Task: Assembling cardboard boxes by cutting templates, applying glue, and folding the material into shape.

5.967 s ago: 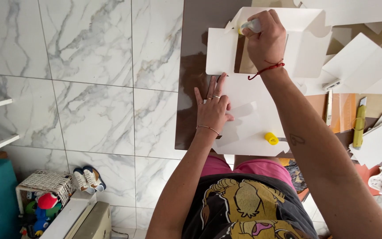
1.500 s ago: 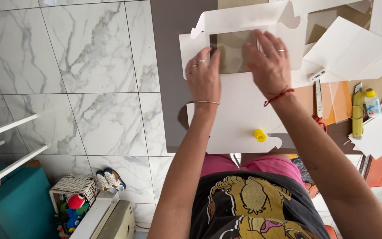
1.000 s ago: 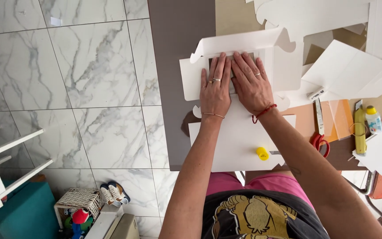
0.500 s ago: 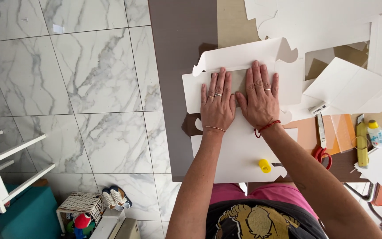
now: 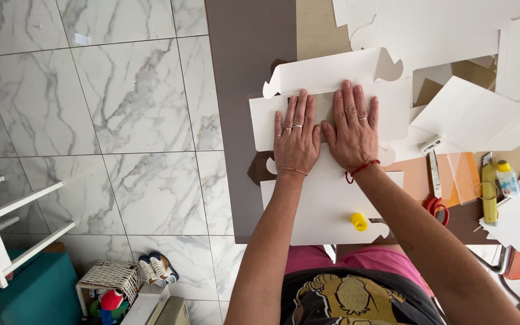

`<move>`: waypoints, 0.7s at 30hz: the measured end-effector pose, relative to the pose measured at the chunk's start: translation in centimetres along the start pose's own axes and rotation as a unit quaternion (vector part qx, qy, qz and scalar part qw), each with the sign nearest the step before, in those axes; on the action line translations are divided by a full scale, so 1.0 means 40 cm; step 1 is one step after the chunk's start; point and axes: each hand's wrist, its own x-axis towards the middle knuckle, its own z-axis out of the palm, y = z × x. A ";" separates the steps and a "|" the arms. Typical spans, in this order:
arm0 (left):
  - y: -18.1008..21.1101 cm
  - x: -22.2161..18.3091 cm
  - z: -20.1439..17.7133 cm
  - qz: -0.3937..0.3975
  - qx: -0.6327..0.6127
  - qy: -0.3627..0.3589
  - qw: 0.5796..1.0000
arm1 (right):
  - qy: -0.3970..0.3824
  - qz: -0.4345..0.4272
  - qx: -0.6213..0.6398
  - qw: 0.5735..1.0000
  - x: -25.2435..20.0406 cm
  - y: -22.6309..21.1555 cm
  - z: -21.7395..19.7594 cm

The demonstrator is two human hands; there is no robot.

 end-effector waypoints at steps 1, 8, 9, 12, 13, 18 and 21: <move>0.000 -0.002 0.002 -0.003 0.004 0.005 1.000 | 0.004 -0.005 0.002 1.000 0.000 0.000 -0.002; -0.059 -0.018 -0.017 0.033 -0.021 -0.018 0.999 | -0.042 0.014 0.012 0.999 0.008 -0.013 -0.029; -0.076 -0.028 -0.019 0.046 -0.007 -0.036 0.998 | -0.064 0.021 0.023 0.997 0.004 -0.015 -0.032; -0.133 -0.035 -0.022 0.105 -0.002 -0.096 0.990 | -0.095 0.015 0.051 0.994 0.005 -0.006 -0.047; -0.138 -0.033 -0.020 0.103 -0.003 -0.098 0.990 | -0.097 0.014 0.052 0.994 0.007 0.003 -0.056; -0.141 -0.031 -0.011 0.077 -0.011 -0.239 0.968 | -0.202 0.039 0.089 0.975 0.015 0.028 -0.084; -0.122 -0.031 -0.019 0.074 0.085 -0.200 0.973 | -0.187 -0.007 0.055 0.981 0.013 0.025 -0.093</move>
